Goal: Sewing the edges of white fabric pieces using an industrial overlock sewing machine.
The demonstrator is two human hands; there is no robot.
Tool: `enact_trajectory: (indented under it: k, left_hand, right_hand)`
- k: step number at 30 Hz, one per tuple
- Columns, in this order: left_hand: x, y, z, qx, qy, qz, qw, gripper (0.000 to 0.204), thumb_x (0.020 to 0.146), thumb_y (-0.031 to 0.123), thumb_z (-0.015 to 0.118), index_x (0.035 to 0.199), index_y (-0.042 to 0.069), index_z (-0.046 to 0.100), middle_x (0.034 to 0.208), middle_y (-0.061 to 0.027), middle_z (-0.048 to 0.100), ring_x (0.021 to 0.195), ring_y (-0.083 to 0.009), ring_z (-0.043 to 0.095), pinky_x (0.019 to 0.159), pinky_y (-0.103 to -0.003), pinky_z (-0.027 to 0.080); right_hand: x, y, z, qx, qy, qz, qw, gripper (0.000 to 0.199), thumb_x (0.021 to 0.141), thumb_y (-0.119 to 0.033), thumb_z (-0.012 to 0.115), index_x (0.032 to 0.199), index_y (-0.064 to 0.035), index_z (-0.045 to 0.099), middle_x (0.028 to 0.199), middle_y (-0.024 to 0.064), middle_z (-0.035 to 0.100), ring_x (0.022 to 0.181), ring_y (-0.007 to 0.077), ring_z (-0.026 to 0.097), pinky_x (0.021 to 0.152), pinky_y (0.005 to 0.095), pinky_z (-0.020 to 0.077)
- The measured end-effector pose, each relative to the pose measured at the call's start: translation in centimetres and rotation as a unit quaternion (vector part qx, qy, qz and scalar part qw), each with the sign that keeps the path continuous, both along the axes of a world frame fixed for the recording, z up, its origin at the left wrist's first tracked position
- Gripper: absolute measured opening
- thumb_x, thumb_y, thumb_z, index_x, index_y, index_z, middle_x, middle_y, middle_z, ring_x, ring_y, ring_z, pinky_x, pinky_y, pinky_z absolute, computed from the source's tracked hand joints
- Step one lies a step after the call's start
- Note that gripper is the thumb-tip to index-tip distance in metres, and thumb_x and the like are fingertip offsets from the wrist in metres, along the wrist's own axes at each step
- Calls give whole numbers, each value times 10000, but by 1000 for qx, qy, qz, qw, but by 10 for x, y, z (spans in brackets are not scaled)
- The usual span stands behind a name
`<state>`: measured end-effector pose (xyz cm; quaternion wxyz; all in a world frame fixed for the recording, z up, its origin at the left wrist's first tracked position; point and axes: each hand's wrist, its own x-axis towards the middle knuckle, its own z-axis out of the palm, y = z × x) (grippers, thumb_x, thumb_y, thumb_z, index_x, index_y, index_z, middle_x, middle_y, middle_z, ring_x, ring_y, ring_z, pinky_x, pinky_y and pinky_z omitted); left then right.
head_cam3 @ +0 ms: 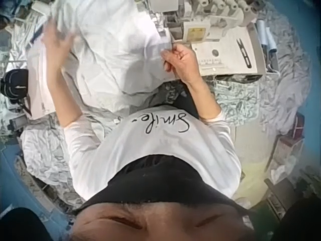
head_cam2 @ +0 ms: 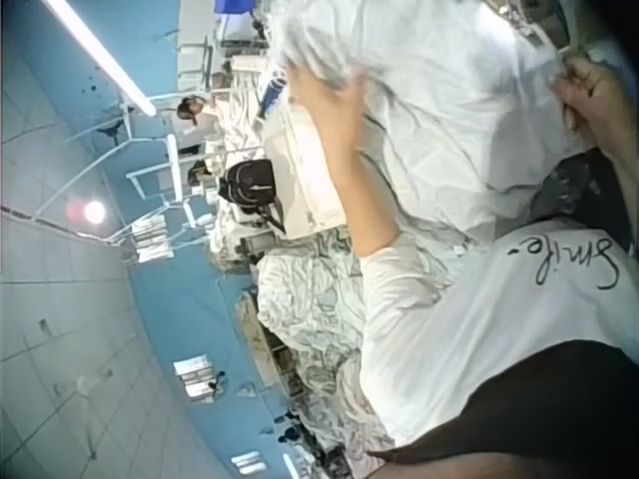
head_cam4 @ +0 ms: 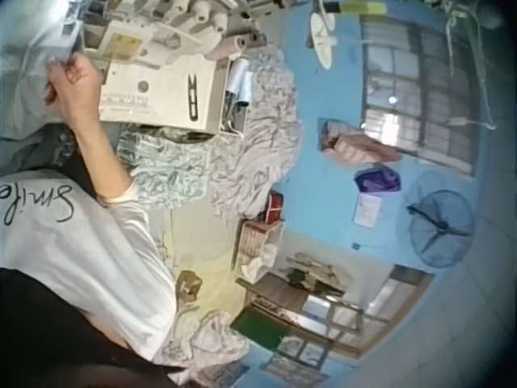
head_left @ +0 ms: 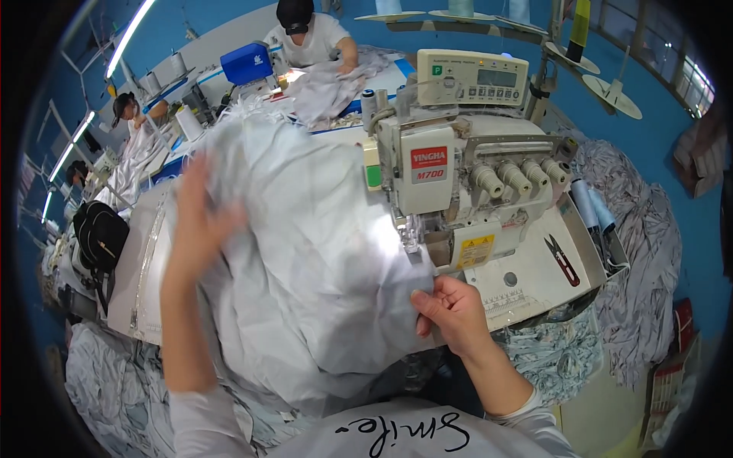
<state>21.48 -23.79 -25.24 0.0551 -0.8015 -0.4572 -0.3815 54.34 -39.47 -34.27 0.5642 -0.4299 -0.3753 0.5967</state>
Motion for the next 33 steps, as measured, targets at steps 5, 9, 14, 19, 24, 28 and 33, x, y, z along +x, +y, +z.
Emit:
enact_trajectory:
  k: [5, 9, 14, 19, 24, 28, 33]
  left_hand:
    - [14, -162, -79, -336, 34, 102, 936, 327, 679, 113, 767, 971, 60, 630, 988, -183, 629, 792, -325, 624, 692, -401, 494]
    - [7, -154, -86, -127, 60, 176, 974, 111, 808, 48, 650, 875, 28, 563, 735, -88, 601, 539, -194, 540, 513, -274, 425]
    - [19, -107, -43, -119, -411, -8, 904, 72, 924, 37, 504, 855, 26, 485, 637, -5, 526, 558, -47, 509, 490, -178, 383]
    - [18, -69, 12, -16, -388, -56, 920, 43, 929, 45, 501, 896, 27, 480, 725, -20, 543, 583, -61, 506, 539, -181, 408]
    - [10, -32, 24, -57, -389, -87, 915, 102, 939, 63, 492, 1027, 12, 481, 805, -30, 555, 675, -75, 530, 619, -193, 439]
    - [14, -93, -42, -73, -147, -54, 985, 575, 843, 102, 622, 1356, 74, 363, 1013, -93, 559, 924, -229, 578, 839, -347, 461]
    - [0, -133, -101, -196, -40, 120, 972, 262, 740, -1, 614, 1000, 17, 645, 1059, -177, 609, 964, -350, 594, 986, -403, 368]
  right_hand:
    - [-4, 1, 3, -12, -10, 12, 1000, 174, 871, -152, 654, 859, 5, 580, 603, 28, 583, 467, 90, 547, 446, 223, 449]
    - [-2, 0, 0, 19, 4, 18, 1000, 181, 873, -163, 653, 843, 1, 582, 595, 25, 576, 466, 89, 546, 442, 218, 443]
    - [-1, 1, -4, 17, 5, 10, 1000, 158, 874, -151, 648, 846, -8, 589, 618, 22, 584, 461, 85, 542, 437, 210, 438]
    - [-3, 1, -2, 5, 4, 18, 1000, 135, 873, -141, 646, 863, -15, 598, 647, 19, 595, 451, 83, 535, 434, 209, 436]
    - [-2, 0, 0, 8, 28, 25, 999, 135, 870, -134, 649, 882, -9, 600, 647, 20, 596, 464, 80, 541, 445, 210, 445]
    - [-1, 3, -3, 6, 9, 10, 1000, 147, 869, -139, 654, 885, -5, 598, 647, 21, 595, 473, 84, 551, 448, 214, 451]
    - [-3, -1, -4, 19, 21, 15, 999, 161, 875, -150, 650, 895, -1, 595, 655, 20, 591, 482, 93, 560, 451, 221, 456]
